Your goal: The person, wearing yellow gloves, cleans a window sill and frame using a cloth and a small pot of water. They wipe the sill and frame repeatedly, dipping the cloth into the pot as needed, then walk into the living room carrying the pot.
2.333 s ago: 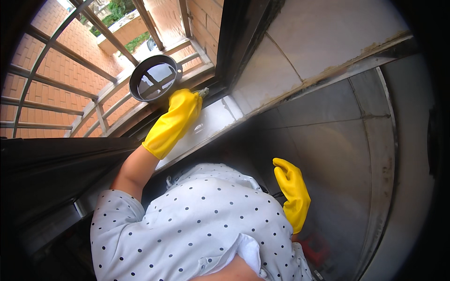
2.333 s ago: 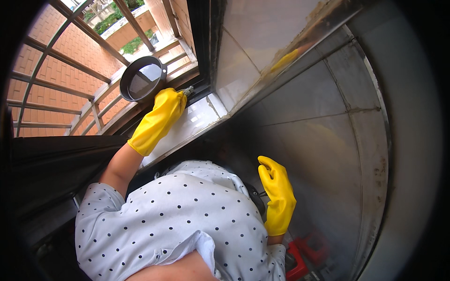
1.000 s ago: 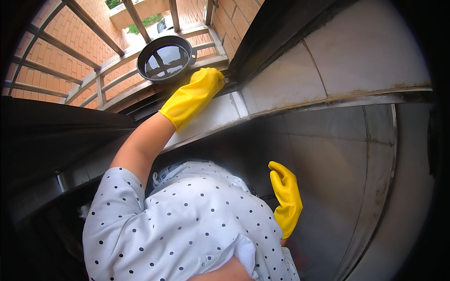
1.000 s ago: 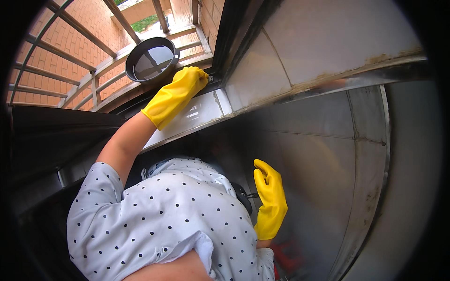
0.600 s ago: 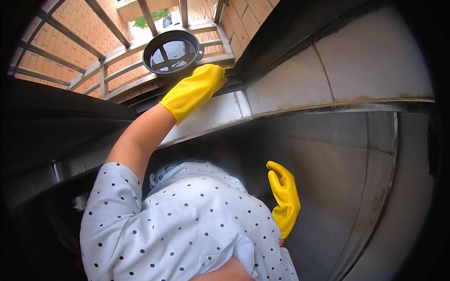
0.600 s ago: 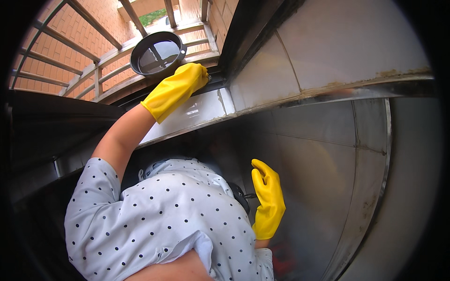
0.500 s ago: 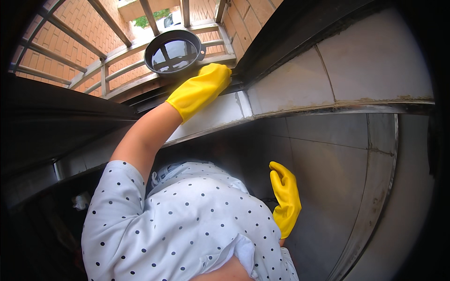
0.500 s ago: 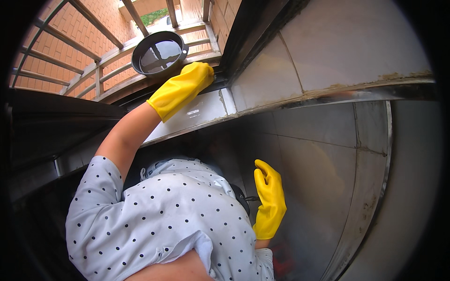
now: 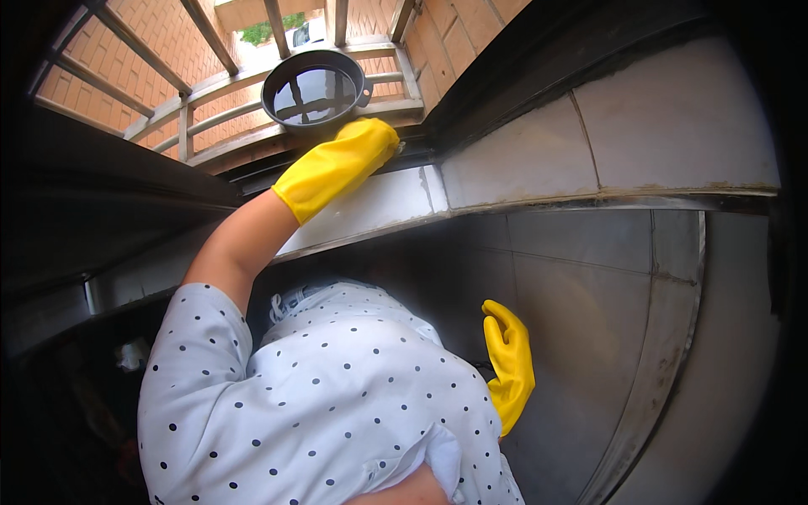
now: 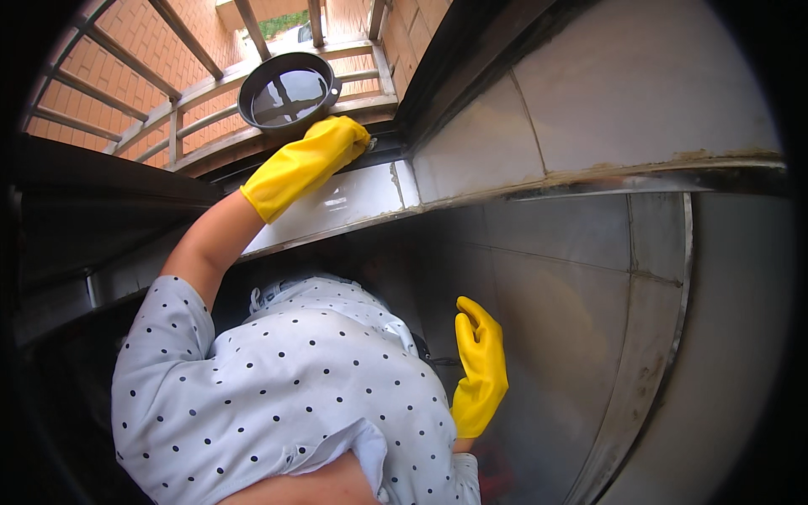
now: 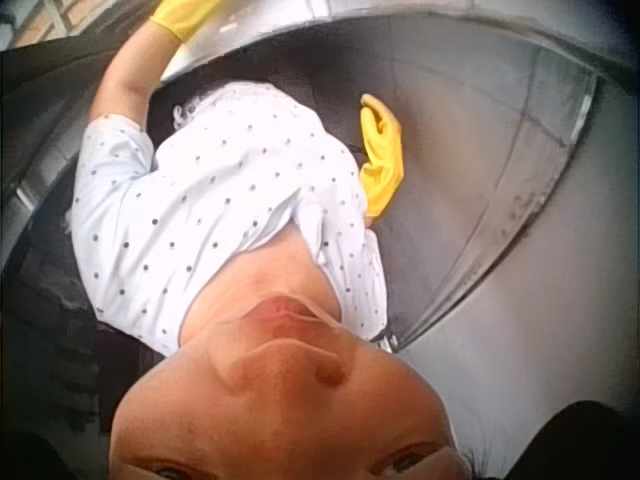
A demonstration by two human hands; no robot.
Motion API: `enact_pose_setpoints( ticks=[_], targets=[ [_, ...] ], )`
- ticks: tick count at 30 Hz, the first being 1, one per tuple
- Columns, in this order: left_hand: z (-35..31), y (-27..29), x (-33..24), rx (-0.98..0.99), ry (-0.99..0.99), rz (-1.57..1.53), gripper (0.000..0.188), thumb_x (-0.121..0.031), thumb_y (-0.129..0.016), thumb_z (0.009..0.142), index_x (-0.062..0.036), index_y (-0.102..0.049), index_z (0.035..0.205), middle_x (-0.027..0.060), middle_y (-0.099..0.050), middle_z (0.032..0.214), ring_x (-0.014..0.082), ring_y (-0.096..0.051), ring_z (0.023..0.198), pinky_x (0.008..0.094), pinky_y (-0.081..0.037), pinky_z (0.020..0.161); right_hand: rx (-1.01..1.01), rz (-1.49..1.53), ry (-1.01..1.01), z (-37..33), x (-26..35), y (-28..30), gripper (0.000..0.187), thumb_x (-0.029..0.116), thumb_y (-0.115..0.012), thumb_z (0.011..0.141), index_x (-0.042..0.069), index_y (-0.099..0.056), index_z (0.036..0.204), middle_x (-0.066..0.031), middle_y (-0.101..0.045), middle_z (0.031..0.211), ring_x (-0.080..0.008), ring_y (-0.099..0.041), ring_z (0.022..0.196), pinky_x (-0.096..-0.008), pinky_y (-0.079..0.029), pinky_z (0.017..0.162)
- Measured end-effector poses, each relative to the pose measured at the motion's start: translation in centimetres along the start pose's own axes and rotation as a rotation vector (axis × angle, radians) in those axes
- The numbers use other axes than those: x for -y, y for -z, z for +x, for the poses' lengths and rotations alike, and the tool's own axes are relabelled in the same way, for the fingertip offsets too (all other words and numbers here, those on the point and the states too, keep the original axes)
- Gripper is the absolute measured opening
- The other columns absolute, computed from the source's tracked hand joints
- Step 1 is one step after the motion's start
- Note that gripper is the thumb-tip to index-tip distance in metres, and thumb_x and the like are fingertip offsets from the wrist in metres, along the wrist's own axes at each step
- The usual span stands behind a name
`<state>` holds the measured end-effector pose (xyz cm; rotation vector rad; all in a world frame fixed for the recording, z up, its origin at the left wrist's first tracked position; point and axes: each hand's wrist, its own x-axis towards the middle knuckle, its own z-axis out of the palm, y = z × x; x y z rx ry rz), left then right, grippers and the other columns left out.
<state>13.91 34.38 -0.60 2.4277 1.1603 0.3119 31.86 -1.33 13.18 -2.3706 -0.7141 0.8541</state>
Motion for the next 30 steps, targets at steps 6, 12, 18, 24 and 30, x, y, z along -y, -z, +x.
enact_pose_setpoints(
  ticks=[6,12,18,24,30],
  targets=[
    [0.5,1.1,-3.1,-0.009,-0.045,-0.336,0.018,-0.013,-0.075,0.086,-0.01,-0.08,0.103,0.0152,-0.076,0.101,0.0337,-0.072,0.096,0.0387,-0.057,0.087,0.004,-0.049,-0.04,-0.4,0.5,0.3,0.026,0.018,-0.066,0.102,0.012,-0.071,0.126,-0.0051,-0.069,0.13,-0.0198,-0.064,0.121,-0.0304,-0.046,0.106],
    [3.3,-3.6,-3.4,-0.041,-0.214,-0.29,0.018,-0.009,-0.075,0.079,-0.0075,-0.079,0.096,0.0162,-0.074,0.091,0.0397,-0.07,0.091,0.0425,-0.057,0.083,0.003,-0.053,-0.005,-0.3,2.3,0.0,0.026,0.018,-0.066,0.101,0.012,-0.072,0.126,-0.0028,-0.069,0.13,-0.0178,-0.064,0.12,-0.029,-0.046,0.105],
    [2.9,-3.1,-1.5,0.091,-0.362,-0.401,0.033,-0.009,-0.073,0.081,-0.004,-0.073,0.114,0.0187,-0.071,0.113,0.0376,-0.067,0.108,0.0403,-0.054,0.095,0.004,-0.053,-0.075,0.0,2.0,-0.5,0.025,0.019,-0.066,0.101,0.013,-0.072,0.125,-0.0028,-0.069,0.129,-0.0162,-0.064,0.119,-0.0286,-0.046,0.104],
    [-0.5,-0.4,-1.0,-0.018,-0.197,-0.379,0.048,-0.007,-0.075,0.082,-0.0066,-0.068,0.13,0.0189,-0.068,0.126,0.0382,-0.064,0.117,0.0436,-0.051,0.104,0.042,-0.078,-0.092,0.9,1.8,-0.5,0.025,0.022,-0.065,0.102,0.014,-0.072,0.125,-0.0029,-0.069,0.13,-0.0164,-0.063,0.118,-0.0283,-0.045,0.104],
    [2.9,-3.5,-3.0,0.145,-0.023,-0.482,0.032,-0.009,-0.074,0.085,-0.0117,-0.076,0.117,0.0169,-0.07,0.119,0.0403,-0.065,0.11,0.0458,-0.054,0.095,0.038,-0.081,-0.056,1.2,3.0,-0.6,0.025,0.021,-0.066,0.102,0.014,-0.073,0.125,-0.0032,-0.069,0.13,-0.0163,-0.063,0.118,-0.0266,-0.045,0.103]
  ],
)
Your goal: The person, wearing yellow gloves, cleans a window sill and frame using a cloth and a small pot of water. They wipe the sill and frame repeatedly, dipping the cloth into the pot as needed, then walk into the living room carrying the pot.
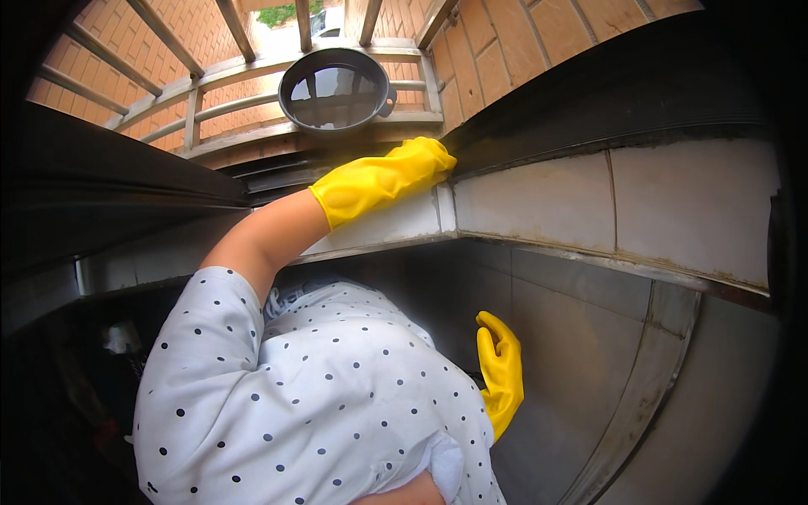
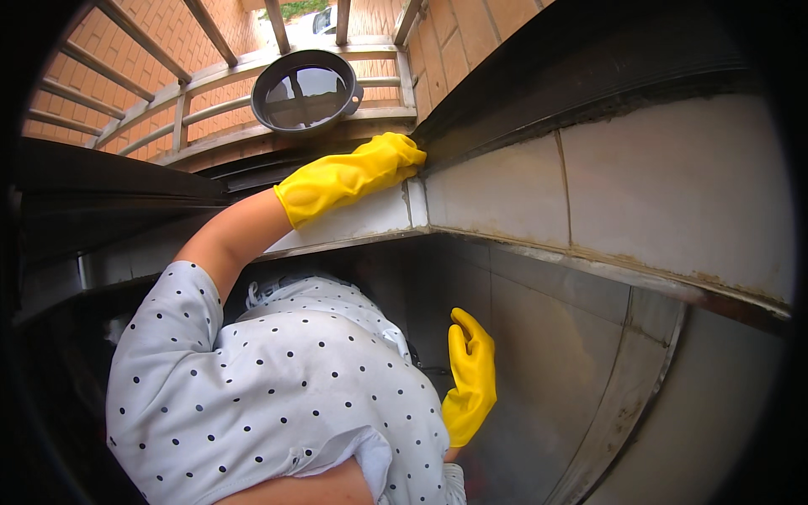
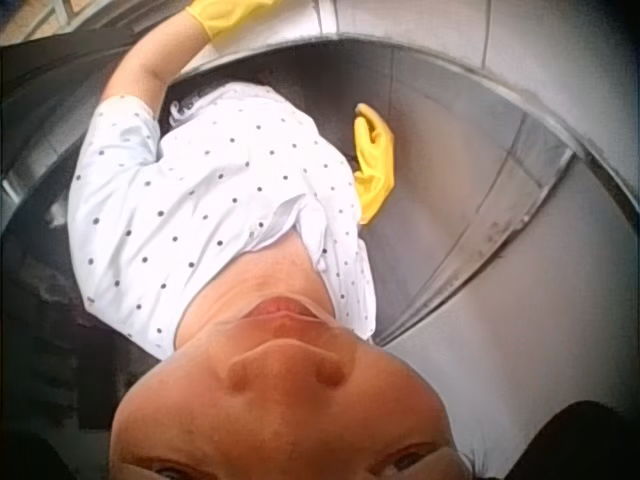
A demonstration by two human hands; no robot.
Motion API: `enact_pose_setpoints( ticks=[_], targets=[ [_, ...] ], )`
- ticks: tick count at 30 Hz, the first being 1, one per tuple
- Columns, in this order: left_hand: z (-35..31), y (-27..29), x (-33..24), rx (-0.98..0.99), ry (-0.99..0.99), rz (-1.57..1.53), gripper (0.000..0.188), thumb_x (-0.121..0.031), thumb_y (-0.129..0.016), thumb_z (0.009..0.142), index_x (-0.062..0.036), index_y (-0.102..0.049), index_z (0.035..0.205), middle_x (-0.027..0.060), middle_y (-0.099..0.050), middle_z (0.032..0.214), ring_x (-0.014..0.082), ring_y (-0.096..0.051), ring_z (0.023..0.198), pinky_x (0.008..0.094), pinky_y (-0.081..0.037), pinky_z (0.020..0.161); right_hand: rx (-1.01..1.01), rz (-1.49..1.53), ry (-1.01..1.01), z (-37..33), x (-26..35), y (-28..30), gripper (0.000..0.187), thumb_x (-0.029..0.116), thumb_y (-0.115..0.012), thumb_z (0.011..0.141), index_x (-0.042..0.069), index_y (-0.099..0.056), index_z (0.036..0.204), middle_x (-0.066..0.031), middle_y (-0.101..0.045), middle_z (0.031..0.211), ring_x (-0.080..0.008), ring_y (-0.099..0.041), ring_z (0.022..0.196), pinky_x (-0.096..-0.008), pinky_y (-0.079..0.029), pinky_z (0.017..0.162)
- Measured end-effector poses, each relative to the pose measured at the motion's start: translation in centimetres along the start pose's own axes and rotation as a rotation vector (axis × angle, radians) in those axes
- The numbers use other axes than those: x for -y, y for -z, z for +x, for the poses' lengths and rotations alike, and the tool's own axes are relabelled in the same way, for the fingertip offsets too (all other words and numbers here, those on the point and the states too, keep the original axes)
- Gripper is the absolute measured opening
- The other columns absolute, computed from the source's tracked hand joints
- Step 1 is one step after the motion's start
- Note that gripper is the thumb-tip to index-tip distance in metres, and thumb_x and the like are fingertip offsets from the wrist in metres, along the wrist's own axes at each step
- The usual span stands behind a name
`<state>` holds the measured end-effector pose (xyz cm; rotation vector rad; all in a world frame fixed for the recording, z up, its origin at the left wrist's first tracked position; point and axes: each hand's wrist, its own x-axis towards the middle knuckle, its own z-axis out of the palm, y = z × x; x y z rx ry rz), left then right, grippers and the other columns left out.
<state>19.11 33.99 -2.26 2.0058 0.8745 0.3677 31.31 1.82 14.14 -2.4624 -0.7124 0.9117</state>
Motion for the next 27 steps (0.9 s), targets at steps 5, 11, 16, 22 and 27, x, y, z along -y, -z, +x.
enact_pose_setpoints(
  ticks=[5,11,16,22,27],
  targets=[
    [2.8,-1.9,4.5,0.2,0.183,0.055,0.032,-0.025,-0.071,0.091,-0.0092,-0.074,0.119,0.014,-0.071,0.12,0.0384,-0.067,0.108,0.0444,-0.054,0.093,0.045,-0.007,0.03,0.9,0.0,-0.2,0.024,0.018,-0.066,0.101,0.012,-0.073,0.124,-0.0038,-0.07,0.129,-0.0166,-0.064,0.118,-0.0267,-0.046,0.102],
    [-0.1,1.3,-1.5,0.133,0.211,0.101,0.035,-0.036,-0.063,0.098,-0.0103,-0.074,0.119,0.0158,-0.074,0.114,0.035,-0.069,0.108,0.0415,-0.054,0.094,0.074,0.048,-0.038,1.4,-3.4,-0.7,0.028,0.022,-0.065,0.103,0.013,-0.07,0.129,-0.0076,-0.064,0.136,-0.023,-0.063,0.122,-0.0327,-0.046,0.107],
    [1.9,-0.4,1.6,0.241,0.281,0.16,0.029,-0.025,-0.061,0.096,-0.0107,-0.076,0.117,0.016,-0.075,0.11,0.0369,-0.07,0.106,0.0416,-0.054,0.093,0.067,-0.028,-0.024,-0.2,-0.2,-1.3,0.028,0.022,-0.066,0.103,0.014,-0.07,0.129,-0.0075,-0.064,0.135,-0.0219,-0.063,0.123,-0.0326,-0.045,0.108],
    [-0.3,1.4,1.9,0.23,0.093,0.165,0.044,-0.039,-0.064,0.096,-0.0102,-0.07,0.129,0.0142,-0.07,0.126,0.0353,-0.066,0.115,0.0456,-0.051,0.098,0.031,-0.042,-0.023,0.3,-0.1,-1.1,0.027,0.026,-0.065,0.103,0.015,-0.071,0.127,-0.0078,-0.064,0.136,-0.023,-0.062,0.125,-0.0329,-0.044,0.11],
    [-0.4,1.5,-1.0,0.16,0.184,-0.001,0.041,-0.036,-0.065,0.094,-0.0083,-0.071,0.124,0.0169,-0.07,0.124,0.0376,-0.066,0.114,0.046,-0.051,0.095,0.041,-0.047,-0.023,-0.5,0.1,-1.0,0.027,0.026,-0.065,0.103,0.015,-0.072,0.127,-0.0077,-0.064,0.136,-0.0228,-0.061,0.125,-0.0328,-0.045,0.11]
  ],
)
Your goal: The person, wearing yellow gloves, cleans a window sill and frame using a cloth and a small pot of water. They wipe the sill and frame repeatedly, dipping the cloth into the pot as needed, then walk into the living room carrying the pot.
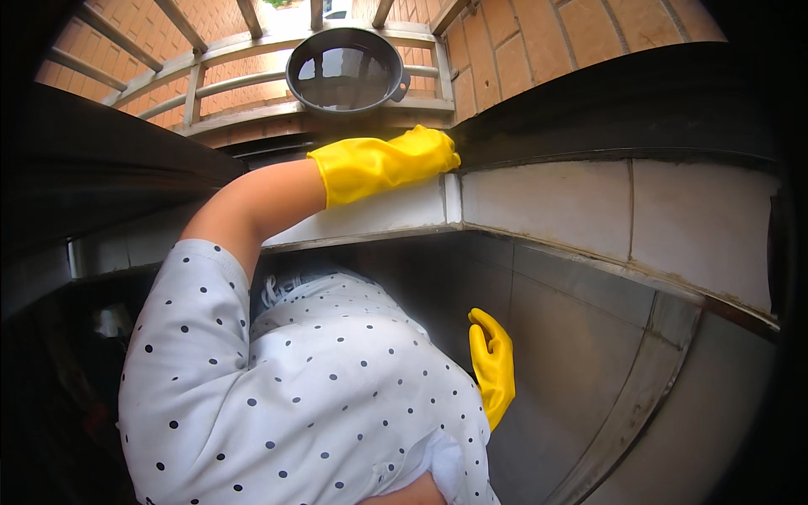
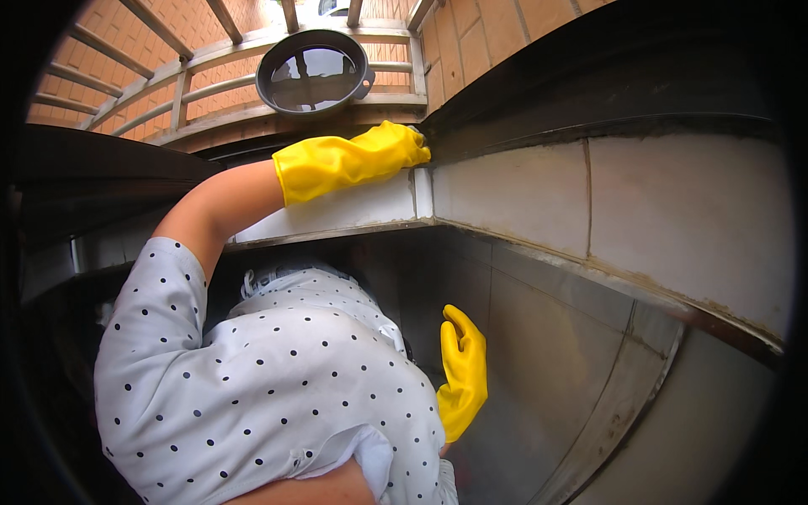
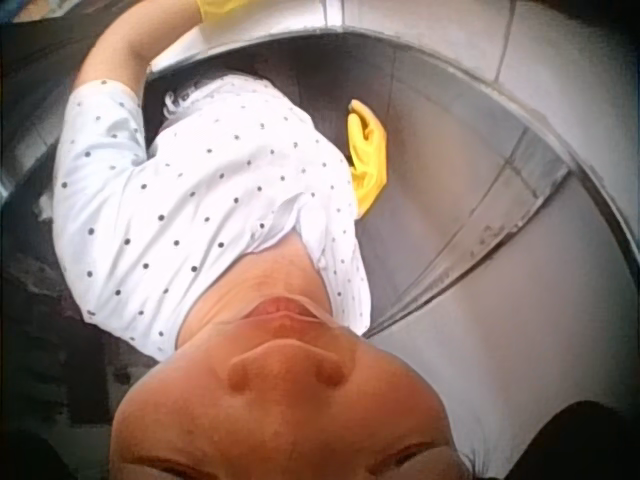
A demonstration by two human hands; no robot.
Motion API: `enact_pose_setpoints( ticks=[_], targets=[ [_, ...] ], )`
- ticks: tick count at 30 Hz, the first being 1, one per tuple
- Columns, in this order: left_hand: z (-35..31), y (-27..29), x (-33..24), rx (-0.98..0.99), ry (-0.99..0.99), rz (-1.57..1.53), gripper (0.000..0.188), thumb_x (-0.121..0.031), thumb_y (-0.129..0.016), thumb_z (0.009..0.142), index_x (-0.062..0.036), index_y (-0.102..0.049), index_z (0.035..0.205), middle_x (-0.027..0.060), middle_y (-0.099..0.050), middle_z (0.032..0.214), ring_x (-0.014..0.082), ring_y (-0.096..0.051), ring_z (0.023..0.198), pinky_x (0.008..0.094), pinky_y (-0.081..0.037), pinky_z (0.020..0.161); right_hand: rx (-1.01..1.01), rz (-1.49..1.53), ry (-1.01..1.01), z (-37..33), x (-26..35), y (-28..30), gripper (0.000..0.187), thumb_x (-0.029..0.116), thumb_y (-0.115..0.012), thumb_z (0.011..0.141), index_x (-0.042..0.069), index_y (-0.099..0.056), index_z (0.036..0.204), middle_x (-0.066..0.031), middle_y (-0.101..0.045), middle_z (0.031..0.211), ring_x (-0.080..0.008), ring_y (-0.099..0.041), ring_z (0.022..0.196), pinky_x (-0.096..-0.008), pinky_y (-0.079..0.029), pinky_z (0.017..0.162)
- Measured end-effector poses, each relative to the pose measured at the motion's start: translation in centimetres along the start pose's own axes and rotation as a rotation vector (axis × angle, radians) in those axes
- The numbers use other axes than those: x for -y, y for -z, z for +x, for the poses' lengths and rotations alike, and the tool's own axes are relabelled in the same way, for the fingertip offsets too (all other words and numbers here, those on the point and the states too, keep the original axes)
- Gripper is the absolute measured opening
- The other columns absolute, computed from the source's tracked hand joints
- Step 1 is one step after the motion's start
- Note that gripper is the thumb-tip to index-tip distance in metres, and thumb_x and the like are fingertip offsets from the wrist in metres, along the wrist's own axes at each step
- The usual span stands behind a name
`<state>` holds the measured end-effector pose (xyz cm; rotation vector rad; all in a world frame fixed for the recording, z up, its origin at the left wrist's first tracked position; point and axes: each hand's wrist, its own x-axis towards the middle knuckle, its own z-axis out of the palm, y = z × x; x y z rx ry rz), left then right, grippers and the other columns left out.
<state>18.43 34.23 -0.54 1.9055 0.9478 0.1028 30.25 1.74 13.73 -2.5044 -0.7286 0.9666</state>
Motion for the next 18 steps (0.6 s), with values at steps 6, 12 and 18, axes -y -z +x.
enact_pose_setpoints(
  ticks=[6,12,18],
  targets=[
    [1.8,0.2,-2.1,0.109,0.022,0.213,0.031,-0.03,-0.064,0.094,-0.0087,-0.076,0.113,0.0164,-0.074,0.113,0.039,-0.07,0.104,0.0477,-0.054,0.091,0.033,0.006,0.076,1.8,1.9,-0.2,0.023,0.021,-0.067,0.102,0.013,-0.074,0.123,-0.0061,-0.068,0.128,-0.0209,-0.064,0.118,-0.0312,-0.045,0.106],
    [-1.0,0.8,-0.5,0.08,0.132,0.181,0.029,-0.028,-0.065,0.092,-0.0096,-0.077,0.112,0.0152,-0.075,0.112,0.0378,-0.071,0.103,0.047,-0.055,0.089,0.109,-0.006,0.12,3.4,0.4,0.0,0.025,0.022,-0.067,0.102,0.014,-0.073,0.125,-0.0064,-0.068,0.131,-0.0222,-0.063,0.12,-0.0322,-0.045,0.106],
    [-0.1,1.2,-2.8,0.066,0.12,0.185,0.027,-0.025,-0.067,0.091,-0.0101,-0.077,0.11,0.0139,-0.075,0.111,0.0363,-0.072,0.101,0.0457,-0.057,0.086,0.109,0.026,0.087,2.6,-1.8,-0.4,0.027,0.023,-0.067,0.102,0.015,-0.073,0.126,-0.0063,-0.067,0.133,-0.0225,-0.062,0.122,-0.0328,-0.045,0.106]
  ],
)
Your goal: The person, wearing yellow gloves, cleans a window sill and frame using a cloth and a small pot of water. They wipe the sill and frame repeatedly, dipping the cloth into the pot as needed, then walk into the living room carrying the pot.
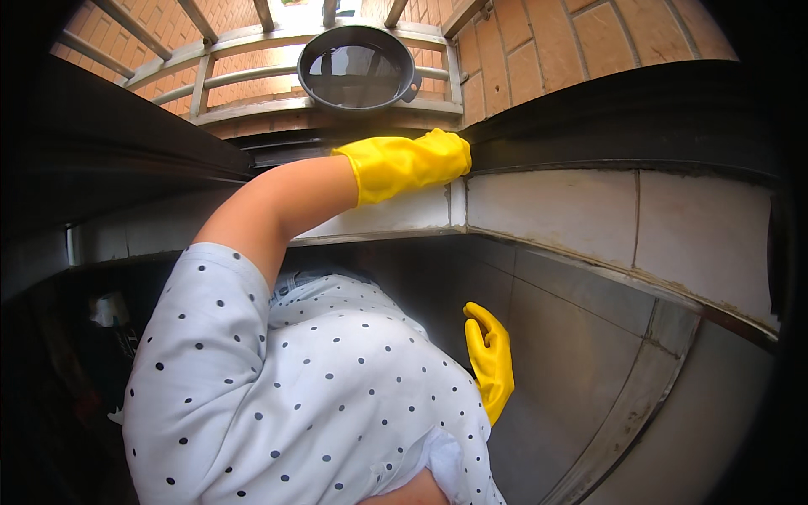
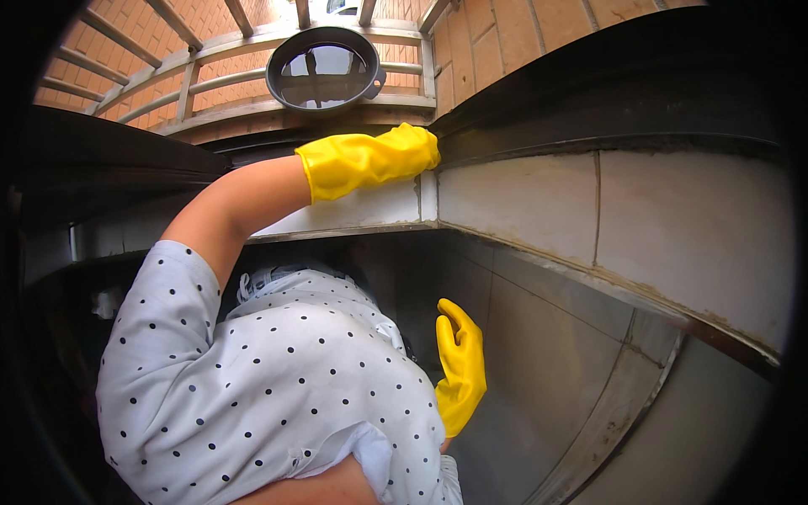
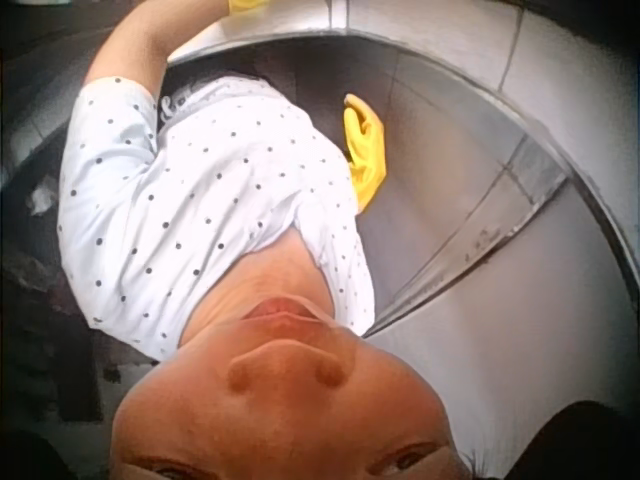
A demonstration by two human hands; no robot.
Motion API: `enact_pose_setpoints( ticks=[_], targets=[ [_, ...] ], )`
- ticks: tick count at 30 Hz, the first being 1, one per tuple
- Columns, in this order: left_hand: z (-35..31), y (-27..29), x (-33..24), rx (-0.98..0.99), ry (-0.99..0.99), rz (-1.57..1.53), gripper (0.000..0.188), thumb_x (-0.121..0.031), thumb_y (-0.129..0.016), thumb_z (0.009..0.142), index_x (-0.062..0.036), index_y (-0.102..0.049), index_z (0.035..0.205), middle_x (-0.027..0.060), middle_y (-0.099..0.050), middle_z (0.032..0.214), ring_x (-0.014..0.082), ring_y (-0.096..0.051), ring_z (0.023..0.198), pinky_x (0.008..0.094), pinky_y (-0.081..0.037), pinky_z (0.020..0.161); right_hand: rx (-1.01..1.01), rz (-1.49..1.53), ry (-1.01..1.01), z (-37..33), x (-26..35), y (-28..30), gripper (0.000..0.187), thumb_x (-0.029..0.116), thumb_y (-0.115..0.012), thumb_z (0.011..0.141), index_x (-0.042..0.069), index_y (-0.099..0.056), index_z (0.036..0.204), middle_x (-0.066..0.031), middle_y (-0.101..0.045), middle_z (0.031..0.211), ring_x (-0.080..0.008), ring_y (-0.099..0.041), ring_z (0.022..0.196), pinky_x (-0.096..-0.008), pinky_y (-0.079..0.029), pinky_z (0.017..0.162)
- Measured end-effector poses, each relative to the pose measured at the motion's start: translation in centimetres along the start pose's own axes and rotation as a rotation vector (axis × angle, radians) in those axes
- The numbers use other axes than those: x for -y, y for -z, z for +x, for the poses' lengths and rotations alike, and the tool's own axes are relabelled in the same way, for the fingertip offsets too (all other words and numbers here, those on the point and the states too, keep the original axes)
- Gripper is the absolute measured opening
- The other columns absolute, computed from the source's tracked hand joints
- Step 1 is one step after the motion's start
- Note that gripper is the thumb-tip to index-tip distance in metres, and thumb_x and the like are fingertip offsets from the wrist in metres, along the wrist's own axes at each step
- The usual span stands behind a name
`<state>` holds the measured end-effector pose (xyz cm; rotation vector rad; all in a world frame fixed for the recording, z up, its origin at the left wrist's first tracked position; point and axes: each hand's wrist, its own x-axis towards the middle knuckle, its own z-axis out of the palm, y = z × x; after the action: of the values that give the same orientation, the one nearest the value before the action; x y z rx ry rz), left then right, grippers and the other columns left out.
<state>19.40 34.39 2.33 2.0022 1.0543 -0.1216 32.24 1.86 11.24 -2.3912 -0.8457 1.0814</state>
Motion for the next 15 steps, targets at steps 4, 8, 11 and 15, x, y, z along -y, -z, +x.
enact_pose_setpoints(
  ticks=[4,8,11,15],
  targets=[
    [-0.4,-0.7,0.6,-0.017,0.06,0.125,0.025,-0.022,-0.068,0.089,-0.0104,-0.078,0.109,0.0124,-0.075,0.111,0.0348,-0.073,0.1,0.0437,-0.059,0.082,-0.056,-0.006,0.023,-0.3,1.9,0.0,0.025,0.022,-0.067,0.102,0.014,-0.074,0.124,-0.0061,-0.067,0.133,-0.0212,-0.062,0.122,-0.0317,-0.045,0.106],
    [-5.4,0.8,2.2,-0.024,0.177,0.072,0.025,-0.018,-0.069,0.088,-0.009,-0.077,0.11,0.0134,-0.075,0.112,0.035,-0.073,0.101,0.0397,-0.058,0.085,-0.062,-0.04,0.016,0.5,1.5,1.0,0.025,0.022,-0.068,0.102,0.014,-0.074,0.124,-0.0053,-0.068,0.132,-0.0201,-0.063,0.121,-0.0306,-0.045,0.105],
    [-6.2,0.0,5.4,-0.316,-0.054,-0.188,0.022,-0.004,-0.07,0.087,-0.0081,-0.076,0.107,0.0152,-0.073,0.102,0.0363,-0.071,0.093,0.0383,-0.057,0.083,-0.078,-0.04,-0.021,-0.1,0.9,1.3,0.025,0.022,-0.068,0.102,0.014,-0.073,0.124,-0.0049,-0.068,0.13,-0.0199,-0.063,0.121,-0.03,-0.046,0.104],
    [-4.9,-1.2,5.6,-0.635,-0.449,-0.22,0.024,0.003,-0.07,0.087,-0.0075,-0.076,0.107,0.0163,-0.072,0.096,0.0379,-0.07,0.087,0.039,-0.058,0.08,0.003,0.027,-0.017,1.3,-0.8,1.8,0.026,0.022,-0.067,0.102,0.014,-0.072,0.126,-0.0052,-0.067,0.131,-0.0205,-0.062,0.122,-0.0306,-0.045,0.105]
  ],
)
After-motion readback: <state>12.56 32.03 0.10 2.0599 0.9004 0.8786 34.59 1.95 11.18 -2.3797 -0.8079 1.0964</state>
